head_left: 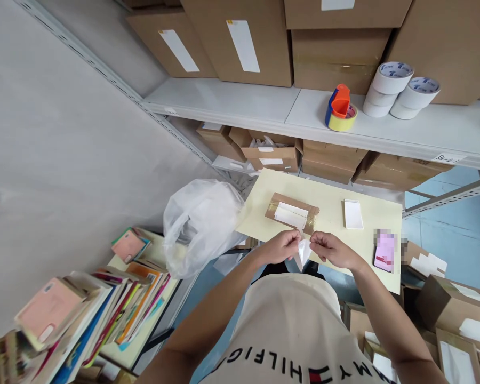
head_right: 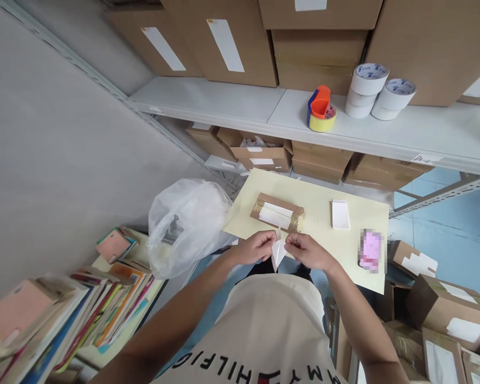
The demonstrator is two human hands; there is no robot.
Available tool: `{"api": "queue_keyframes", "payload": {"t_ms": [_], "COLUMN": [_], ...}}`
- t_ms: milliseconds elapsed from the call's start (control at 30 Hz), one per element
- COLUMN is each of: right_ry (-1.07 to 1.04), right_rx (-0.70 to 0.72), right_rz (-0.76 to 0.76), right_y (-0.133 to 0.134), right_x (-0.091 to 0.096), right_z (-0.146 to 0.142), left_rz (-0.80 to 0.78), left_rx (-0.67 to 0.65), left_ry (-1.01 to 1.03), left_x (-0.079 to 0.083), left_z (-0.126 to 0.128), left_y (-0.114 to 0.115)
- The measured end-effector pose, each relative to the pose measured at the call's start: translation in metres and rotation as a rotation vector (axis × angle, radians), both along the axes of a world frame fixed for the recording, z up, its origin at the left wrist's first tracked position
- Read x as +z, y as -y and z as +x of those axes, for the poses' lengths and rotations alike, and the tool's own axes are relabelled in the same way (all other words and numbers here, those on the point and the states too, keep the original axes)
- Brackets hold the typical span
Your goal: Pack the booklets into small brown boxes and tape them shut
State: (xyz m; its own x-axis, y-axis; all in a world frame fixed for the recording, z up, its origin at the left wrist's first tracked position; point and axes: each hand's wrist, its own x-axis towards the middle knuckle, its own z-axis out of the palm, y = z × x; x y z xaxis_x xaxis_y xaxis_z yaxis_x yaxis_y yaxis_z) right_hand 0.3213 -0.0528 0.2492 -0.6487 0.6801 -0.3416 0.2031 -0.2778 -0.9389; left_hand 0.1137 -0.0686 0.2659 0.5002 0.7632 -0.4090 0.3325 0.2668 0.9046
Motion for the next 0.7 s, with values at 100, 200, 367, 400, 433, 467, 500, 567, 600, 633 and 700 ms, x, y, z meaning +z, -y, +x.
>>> {"api": "queue_keyframes", "payload": {"t_ms": [100, 200, 367, 400, 433, 467, 500, 567, 600, 633, 700], "right_ry": [-0.008, -0.03, -0.034, -0.029, -0.023, -0.017, -0.008, 0.009, 0.018, 0.025, 0.036], "right_rx": [0.014, -0.025, -0.188, -0.212, -0.236, -0.263, -0.291, -0.345, -0.369, -0.387, -0.413], "right_rz": [0.008, 0.022, 0.064, 0.069, 0.074, 0.078, 0.081, 0.085, 0.086, 0.085, 0.076], "right_y": [-0.011, -0.018, -0.019, -0.018, -0.018, -0.017, -0.017, -0.016, -0.016, -0.016, -0.014], "right_x": [0.012, 0.021, 0.025, 0.025, 0.025, 0.024, 0.023, 0.019, 0.017, 0.014, 0.009], "right_z": [0.004, 0.003, -0.017, -0.024, -0.031, -0.038, -0.046, -0.061, -0.069, -0.076, -0.088], "left_rz": [-0.001, 0.023, 0.016, 0.003, -0.01, -0.023, -0.035, -0.054, -0.062, -0.07, -0.085], "left_rx": [-0.027, 0.007, 0.098, 0.132, 0.169, 0.208, 0.243, 0.3, 0.327, 0.35, 0.394], "left_ry": [0.023, 0.063, 0.132, 0.13, 0.124, 0.117, 0.112, 0.11, 0.11, 0.111, 0.117], "left_x": [0.004, 0.008, 0.014, 0.015, 0.015, 0.015, 0.015, 0.012, 0.01, 0.007, 0.002], "left_z": [-0.025, -0.054, -0.107, -0.118, -0.127, -0.137, -0.146, -0.161, -0.168, -0.174, -0.184], "left_y": [-0.017, -0.033, -0.049, -0.051, -0.053, -0.055, -0.057, -0.062, -0.064, -0.067, -0.073]}}
